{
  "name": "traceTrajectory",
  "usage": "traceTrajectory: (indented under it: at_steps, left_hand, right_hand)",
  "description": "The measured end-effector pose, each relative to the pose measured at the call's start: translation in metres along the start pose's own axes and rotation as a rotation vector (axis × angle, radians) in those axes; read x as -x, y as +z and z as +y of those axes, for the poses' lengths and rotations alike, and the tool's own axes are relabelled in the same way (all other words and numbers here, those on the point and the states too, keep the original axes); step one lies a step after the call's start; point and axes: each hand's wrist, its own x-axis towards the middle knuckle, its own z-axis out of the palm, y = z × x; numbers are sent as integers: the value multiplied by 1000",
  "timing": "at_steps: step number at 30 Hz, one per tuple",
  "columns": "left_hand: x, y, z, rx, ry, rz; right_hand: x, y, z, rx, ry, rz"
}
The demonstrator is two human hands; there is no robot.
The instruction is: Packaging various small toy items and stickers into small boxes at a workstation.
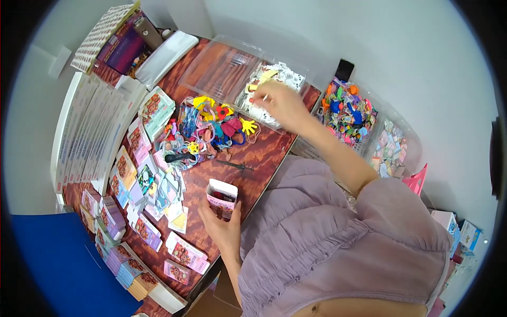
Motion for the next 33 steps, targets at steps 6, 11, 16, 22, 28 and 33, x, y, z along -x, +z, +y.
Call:
traceTrajectory:
  at_steps: [6,11,16,22,28,33]
  left_hand:
    - [-3,4,3,60,-39,-33]
    - [-4,5,-4,61,-50,-22]
    - [-6,3,-3,19,-23,-32]
    - [-5,3,-5,81,-67,-33]
    - [-4,2,-6,124,-120,-42]
    - [-1,0,-6,78,-94,-35]
  right_hand:
    - [-23,-5,61,197,-13,69]
    - [-31,-21,71,-124,162,-79]
    - [-33,-30,79,-237,137,-199]
    - [-29,-21,69,75,102,-150]
    - [-23,-12,61,311,69,-191]
    - [-29,-22,53,453,64,-275]
